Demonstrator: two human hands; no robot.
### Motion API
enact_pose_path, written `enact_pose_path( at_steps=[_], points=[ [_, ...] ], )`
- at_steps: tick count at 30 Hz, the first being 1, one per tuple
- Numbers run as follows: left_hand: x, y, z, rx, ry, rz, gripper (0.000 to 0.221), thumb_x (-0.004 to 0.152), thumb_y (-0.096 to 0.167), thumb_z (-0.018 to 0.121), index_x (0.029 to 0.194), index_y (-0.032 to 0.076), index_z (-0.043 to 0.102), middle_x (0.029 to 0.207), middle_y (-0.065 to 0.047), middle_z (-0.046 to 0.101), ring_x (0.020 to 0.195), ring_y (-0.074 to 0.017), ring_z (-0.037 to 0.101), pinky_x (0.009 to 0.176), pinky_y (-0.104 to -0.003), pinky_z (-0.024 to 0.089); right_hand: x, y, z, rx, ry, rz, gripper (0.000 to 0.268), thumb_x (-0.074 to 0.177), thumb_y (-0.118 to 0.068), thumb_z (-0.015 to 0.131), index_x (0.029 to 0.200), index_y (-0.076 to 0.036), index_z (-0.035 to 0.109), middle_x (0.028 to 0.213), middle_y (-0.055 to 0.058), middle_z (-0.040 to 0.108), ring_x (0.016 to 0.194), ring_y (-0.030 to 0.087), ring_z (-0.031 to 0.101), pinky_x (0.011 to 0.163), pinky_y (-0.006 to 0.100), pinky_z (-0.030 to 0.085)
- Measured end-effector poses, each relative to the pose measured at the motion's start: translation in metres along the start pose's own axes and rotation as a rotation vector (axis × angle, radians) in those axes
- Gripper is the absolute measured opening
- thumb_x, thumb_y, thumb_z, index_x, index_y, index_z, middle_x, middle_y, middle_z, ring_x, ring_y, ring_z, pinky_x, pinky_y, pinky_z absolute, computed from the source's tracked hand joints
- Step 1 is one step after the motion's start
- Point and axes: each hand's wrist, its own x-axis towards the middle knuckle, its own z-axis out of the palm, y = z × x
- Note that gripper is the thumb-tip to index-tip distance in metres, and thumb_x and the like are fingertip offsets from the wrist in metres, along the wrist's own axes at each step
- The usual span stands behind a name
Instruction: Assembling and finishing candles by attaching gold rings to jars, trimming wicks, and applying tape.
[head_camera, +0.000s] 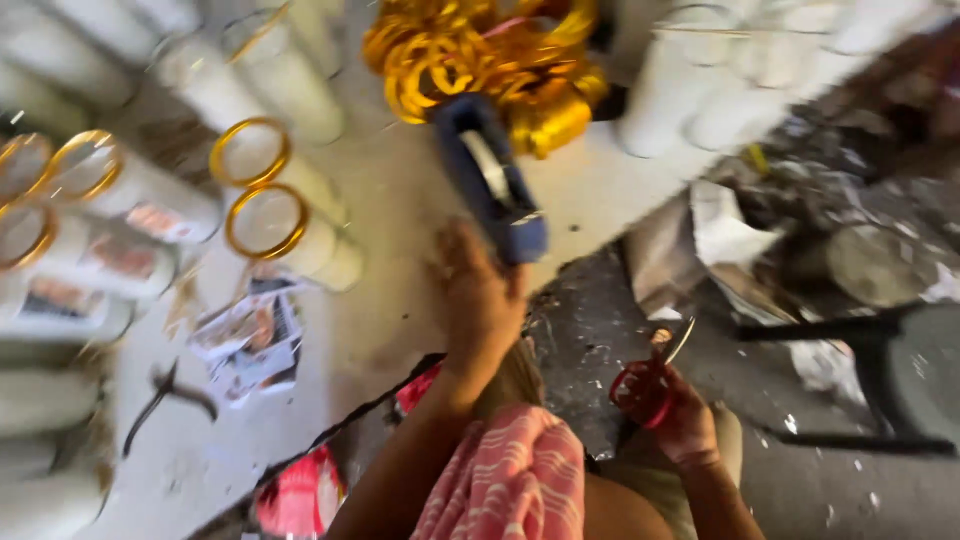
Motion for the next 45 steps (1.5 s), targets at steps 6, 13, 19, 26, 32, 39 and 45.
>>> enact_pose_path(
  at_steps=[6, 13, 19, 26, 32, 39, 45],
  points=[
    [-0.030, 0.048, -0.009, -0.467, 0.237, 0.401, 0.063, 0.102, 0.022, 0.062, 0.149, -0.008, 0.034, 0.157, -0.033, 0.036, 0.149, -0.0528, 0.036, 0.124, -0.060, 0.031, -0.102, -0.019, 0.083, -0.054, 0.037, -0.262, 0.029, 0.100, -0.026, 0.063, 0.102, 0.002, 0.066, 0.092, 0.016, 0.067, 0.080, 0.028, 0.064, 0.075, 0.045, 0.051],
    [0.082, 0.136, 0.054, -0.884, -0.030, 0.118, 0.097, 0.093, 0.034, 0.067, 0.160, -0.005, 0.009, 0.166, -0.031, 0.019, 0.154, -0.0441, 0.023, 0.126, -0.051, 0.025, -0.094, -0.008, -0.041, -0.090, 0.022, -0.420, 0.054, 0.093, -0.017, 0.061, 0.145, -0.009, 0.048, 0.131, 0.024, 0.062, 0.111, 0.037, 0.063, 0.093, 0.054, 0.052],
    [0.177, 0.132, 0.155, -0.787, -0.028, 0.022, 0.124, 0.074, 0.047, 0.082, 0.161, -0.001, 0.007, 0.164, -0.030, 0.026, 0.151, -0.0439, 0.030, 0.122, -0.048, 0.026, -0.075, -0.009, -0.149, -0.024, -0.092, -0.438, 0.052, 0.093, -0.021, 0.070, 0.142, -0.011, 0.058, 0.107, 0.017, 0.071, 0.081, 0.036, 0.071, 0.052, 0.043, 0.056],
    [0.141, 0.120, 0.160, -0.766, 0.209, 0.153, 0.098, 0.077, 0.040, 0.080, 0.152, -0.001, 0.031, 0.146, -0.025, 0.052, 0.129, -0.0427, 0.054, 0.108, -0.048, 0.043, -0.070, -0.018, -0.140, -0.089, -0.275, -0.501, 0.059, 0.100, -0.036, 0.068, 0.147, -0.005, 0.050, 0.093, 0.005, 0.062, 0.059, 0.018, 0.059, 0.033, 0.030, 0.043],
    [0.042, 0.101, 0.048, -0.800, 0.099, 0.261, 0.090, 0.078, 0.037, 0.076, 0.149, 0.001, 0.034, 0.144, -0.024, 0.054, 0.128, -0.0433, 0.056, 0.103, -0.050, 0.049, -0.115, -0.045, 0.002, -0.308, -0.142, -0.526, 0.047, 0.105, -0.039, 0.059, 0.137, -0.006, 0.060, 0.083, 0.004, 0.052, 0.055, 0.014, 0.045, 0.037, 0.027, 0.033],
    [-0.024, 0.017, -0.037, -0.755, 0.263, 0.260, 0.090, 0.079, 0.038, 0.083, 0.148, 0.001, 0.038, 0.143, -0.023, 0.055, 0.130, -0.0391, 0.060, 0.107, -0.046, 0.053, -0.120, -0.107, 0.128, -1.190, -0.302, -0.940, 0.048, 0.089, -0.029, 0.066, 0.121, 0.006, 0.059, 0.095, 0.018, 0.060, 0.080, 0.020, 0.053, 0.074, 0.031, 0.041],
    [-0.037, -0.045, -0.046, -0.573, 0.383, 0.084, 0.085, 0.079, 0.040, 0.081, 0.143, 0.002, 0.041, 0.138, -0.020, 0.056, 0.125, -0.0388, 0.058, 0.106, -0.048, 0.049, -0.134, -0.117, 0.282, -1.755, -0.691, -1.114, 0.058, 0.079, -0.010, 0.078, 0.132, 0.007, 0.065, 0.086, 0.007, 0.070, 0.058, 0.012, 0.062, 0.055, 0.024, 0.054]
  ],
)
